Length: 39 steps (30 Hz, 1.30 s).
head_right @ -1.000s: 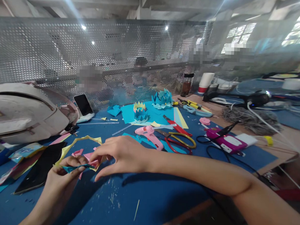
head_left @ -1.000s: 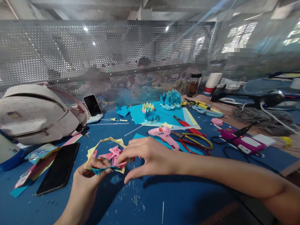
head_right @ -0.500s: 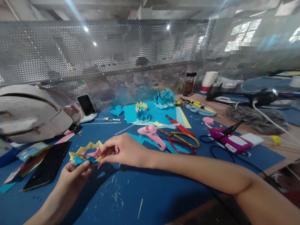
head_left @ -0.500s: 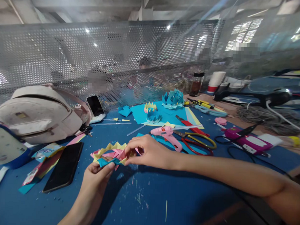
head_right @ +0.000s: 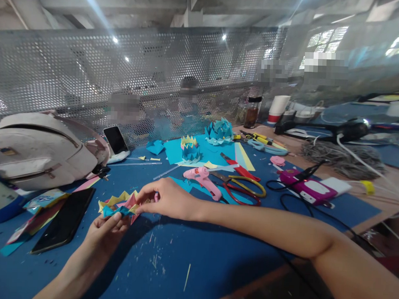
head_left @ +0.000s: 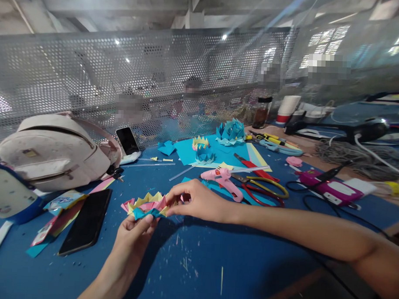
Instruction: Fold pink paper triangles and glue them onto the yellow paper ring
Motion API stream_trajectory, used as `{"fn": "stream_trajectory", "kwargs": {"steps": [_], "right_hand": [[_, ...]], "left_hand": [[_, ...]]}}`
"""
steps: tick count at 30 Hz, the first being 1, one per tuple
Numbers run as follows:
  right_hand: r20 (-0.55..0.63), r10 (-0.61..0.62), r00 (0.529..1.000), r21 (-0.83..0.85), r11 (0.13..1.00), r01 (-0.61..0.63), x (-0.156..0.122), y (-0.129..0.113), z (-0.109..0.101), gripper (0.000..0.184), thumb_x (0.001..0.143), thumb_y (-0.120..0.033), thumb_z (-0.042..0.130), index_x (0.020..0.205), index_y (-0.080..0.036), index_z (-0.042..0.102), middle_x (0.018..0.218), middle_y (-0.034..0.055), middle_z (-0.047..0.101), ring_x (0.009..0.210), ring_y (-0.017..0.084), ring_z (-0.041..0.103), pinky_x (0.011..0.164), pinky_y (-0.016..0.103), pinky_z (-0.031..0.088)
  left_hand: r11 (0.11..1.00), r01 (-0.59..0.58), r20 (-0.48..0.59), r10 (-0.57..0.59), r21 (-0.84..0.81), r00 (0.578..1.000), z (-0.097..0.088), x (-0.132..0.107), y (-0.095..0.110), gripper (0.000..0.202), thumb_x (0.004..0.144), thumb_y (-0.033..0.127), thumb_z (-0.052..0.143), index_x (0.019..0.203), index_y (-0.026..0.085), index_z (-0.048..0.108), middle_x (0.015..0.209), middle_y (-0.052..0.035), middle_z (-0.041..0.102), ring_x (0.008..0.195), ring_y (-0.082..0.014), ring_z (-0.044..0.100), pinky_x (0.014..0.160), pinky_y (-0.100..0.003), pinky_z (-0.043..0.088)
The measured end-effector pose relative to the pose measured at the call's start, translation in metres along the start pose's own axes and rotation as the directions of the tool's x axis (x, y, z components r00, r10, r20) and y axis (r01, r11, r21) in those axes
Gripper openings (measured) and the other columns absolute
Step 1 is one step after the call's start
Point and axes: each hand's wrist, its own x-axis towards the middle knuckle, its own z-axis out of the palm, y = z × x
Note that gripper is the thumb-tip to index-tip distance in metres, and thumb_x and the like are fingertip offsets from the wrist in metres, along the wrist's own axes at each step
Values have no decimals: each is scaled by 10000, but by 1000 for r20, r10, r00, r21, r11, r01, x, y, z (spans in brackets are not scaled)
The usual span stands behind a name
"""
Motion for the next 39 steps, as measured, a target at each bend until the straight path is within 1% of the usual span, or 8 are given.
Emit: {"fn": "stream_trajectory", "kwargs": {"steps": [7, 16, 23, 26, 29, 32, 35, 39], "right_hand": [[-28, 21, 999, -7, 1000, -22, -1, 0, 3, 136, 814, -251, 763, 914, -159, 758, 862, 25, 711, 734, 122, 579, 648, 234, 434], [-40, 6, 999, -23, 1000, -7, -1, -1, 4, 117, 830, -251, 758, 899, -157, 749, 873, 21, 703, 715, 108, 556, 637, 226, 424], [-61, -37, 997, -100, 995, 31, 0, -7, -3, 104, 862, -225, 729, 927, -150, 760, 871, 30, 720, 719, 111, 566, 640, 229, 426], [-79, -86, 993, -136, 988, 75, 1, -8, -8, 100, 865, -224, 731, 933, -155, 756, 880, 29, 710, 730, 113, 571, 648, 236, 433], [-75, -114, 991, -199, 975, 97, 1, -7, -12, 93, 873, -231, 729, 914, -151, 751, 820, 13, 669, 674, 97, 519, 613, 232, 405], [-39, -135, 990, -243, 962, 121, 1, -8, -14, 103, 881, -241, 724, 903, -142, 744, 810, 13, 659, 677, 98, 518, 623, 238, 399], [51, -146, 988, -290, 945, 154, -1, -11, -14, 102, 898, -238, 706, 899, -141, 737, 811, 20, 672, 703, 110, 549, 659, 250, 413], [182, -167, 969, -355, 908, 224, -4, -16, -11, 79, 916, -201, 686, 961, -158, 735, 859, 29, 709, 844, 148, 609, 746, 264, 435]], "left_hand": [[989, 86, 58, -79, -123, 995, -1, 2, 0, 343, 489, 313, 969, 720, 181, 753, 771, -16, 774, 734, -162, 733, 764, -229, 592], [985, 92, 45, -86, -149, 995, -2, 2, 1, 355, 493, 246, 965, 758, 189, 737, 679, 20, 733, 672, -147, 722, 732, -221, 596], [994, 70, 59, -65, -86, 996, -6, 6, 6, 385, 505, 310, 963, 791, 184, 738, 753, -3, 757, 710, -150, 719, 751, -228, 578], [993, -73, 112, 63, 89, 992, -13, 9, 15, 312, 637, 403, 894, 691, 164, 701, 679, -2, 686, 661, -135, 638, 656, -218, 522], [866, -400, 185, 358, 300, 915, -18, 10, 30, 366, 799, 413, 767, 581, 183, 583, 600, 28, 523, 604, -118, 477, 562, -214, 394], [624, -668, 285, 608, 406, 741, -17, 9, 45, 243, 817, 309, 749, 656, 211, 596, 661, 26, 508, 649, -142, 457, 609, -240, 370], [393, -786, 467, 645, 476, 605, -13, 6, 53, 25, 825, 250, 731, 837, 250, 710, 829, -16, 653, 820, -203, 572, 782, -295, 405], [288, -813, 600, 560, 506, 571, -9, 3, 51, 111, 831, 259, 737, 930, 307, 756, 864, -2, 741, 839, -220, 630, 869, -338, 369]]}}
